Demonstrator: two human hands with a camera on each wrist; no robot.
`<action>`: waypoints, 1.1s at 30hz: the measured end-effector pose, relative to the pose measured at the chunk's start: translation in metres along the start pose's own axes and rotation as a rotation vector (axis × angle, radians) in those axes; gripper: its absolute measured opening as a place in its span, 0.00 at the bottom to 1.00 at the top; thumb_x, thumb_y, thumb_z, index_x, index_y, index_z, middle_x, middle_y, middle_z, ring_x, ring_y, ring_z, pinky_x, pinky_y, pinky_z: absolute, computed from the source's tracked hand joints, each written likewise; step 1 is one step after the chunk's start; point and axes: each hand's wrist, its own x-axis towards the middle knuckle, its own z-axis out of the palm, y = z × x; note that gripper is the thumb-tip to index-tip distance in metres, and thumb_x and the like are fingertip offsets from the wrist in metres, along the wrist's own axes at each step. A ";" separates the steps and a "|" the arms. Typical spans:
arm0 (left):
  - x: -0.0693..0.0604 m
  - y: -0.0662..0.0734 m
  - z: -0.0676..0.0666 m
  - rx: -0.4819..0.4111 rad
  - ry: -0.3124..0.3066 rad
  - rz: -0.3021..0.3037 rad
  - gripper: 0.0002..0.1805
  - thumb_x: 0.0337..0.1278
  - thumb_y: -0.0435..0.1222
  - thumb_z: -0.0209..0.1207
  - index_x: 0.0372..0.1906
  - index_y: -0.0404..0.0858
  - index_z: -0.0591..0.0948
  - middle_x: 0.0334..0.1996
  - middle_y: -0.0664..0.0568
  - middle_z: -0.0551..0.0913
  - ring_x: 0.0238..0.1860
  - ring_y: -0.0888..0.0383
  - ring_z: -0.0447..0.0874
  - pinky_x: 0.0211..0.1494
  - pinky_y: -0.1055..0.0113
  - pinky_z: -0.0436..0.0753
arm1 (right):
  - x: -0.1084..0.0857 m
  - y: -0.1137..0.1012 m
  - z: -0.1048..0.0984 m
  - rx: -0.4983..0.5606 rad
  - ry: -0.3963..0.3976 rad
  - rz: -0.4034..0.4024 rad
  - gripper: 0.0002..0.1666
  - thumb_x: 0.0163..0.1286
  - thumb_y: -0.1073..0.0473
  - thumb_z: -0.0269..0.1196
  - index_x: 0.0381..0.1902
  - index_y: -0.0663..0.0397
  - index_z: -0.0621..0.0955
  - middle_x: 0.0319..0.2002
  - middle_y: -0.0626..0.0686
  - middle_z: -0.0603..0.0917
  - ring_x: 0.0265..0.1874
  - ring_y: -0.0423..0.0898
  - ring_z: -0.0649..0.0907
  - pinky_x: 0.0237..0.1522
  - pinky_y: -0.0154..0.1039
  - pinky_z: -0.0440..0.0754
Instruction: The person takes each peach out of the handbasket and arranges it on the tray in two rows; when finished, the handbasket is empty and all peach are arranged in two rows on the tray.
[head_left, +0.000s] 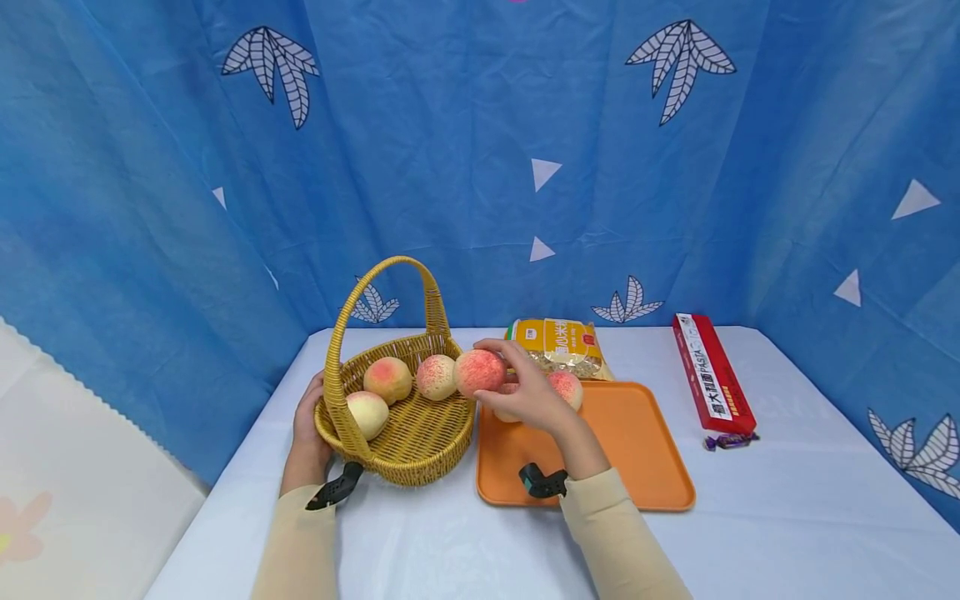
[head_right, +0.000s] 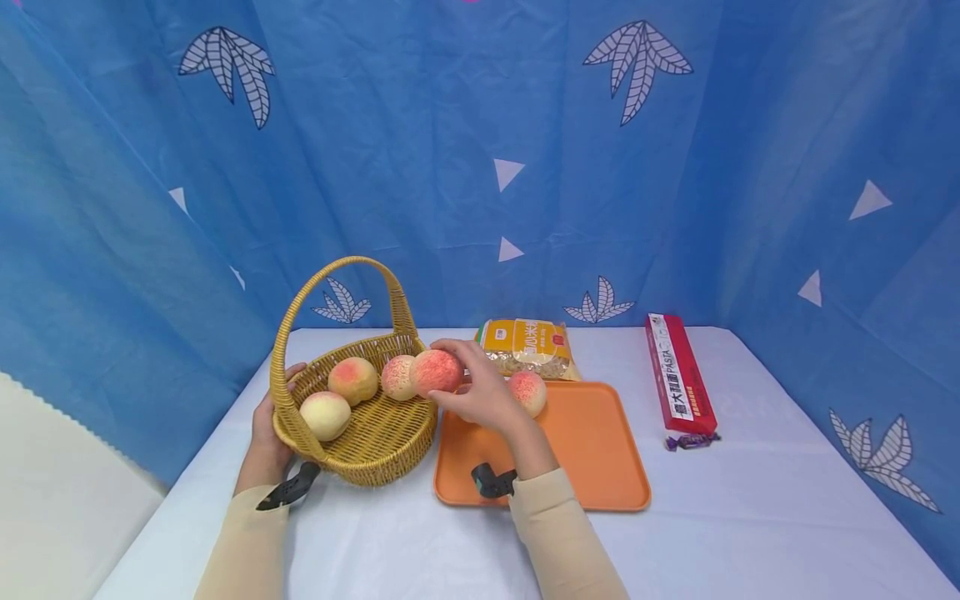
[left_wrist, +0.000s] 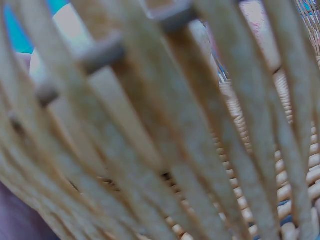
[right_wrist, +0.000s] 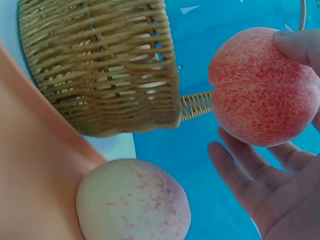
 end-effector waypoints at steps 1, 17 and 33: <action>0.000 0.000 0.000 -0.004 0.002 -0.001 0.20 0.77 0.35 0.35 0.57 0.54 0.74 0.56 0.64 0.74 0.61 0.64 0.68 0.66 0.73 0.68 | 0.000 0.000 -0.001 -0.006 0.002 0.013 0.38 0.62 0.56 0.72 0.68 0.36 0.70 0.67 0.49 0.70 0.55 0.52 0.80 0.55 0.47 0.84; 0.001 0.001 0.002 -0.028 -0.005 -0.018 0.20 0.76 0.33 0.33 0.57 0.53 0.73 0.56 0.62 0.74 0.61 0.63 0.67 0.65 0.73 0.69 | -0.003 0.007 -0.027 -0.097 0.067 0.101 0.40 0.61 0.52 0.73 0.68 0.34 0.69 0.66 0.49 0.73 0.56 0.53 0.81 0.56 0.51 0.83; -0.002 0.006 0.003 -0.066 0.018 -0.045 0.20 0.78 0.33 0.34 0.58 0.52 0.74 0.57 0.62 0.74 0.61 0.63 0.68 0.65 0.73 0.70 | -0.010 0.011 -0.054 -0.113 0.101 0.182 0.41 0.62 0.52 0.72 0.70 0.36 0.67 0.67 0.52 0.72 0.59 0.56 0.78 0.59 0.53 0.81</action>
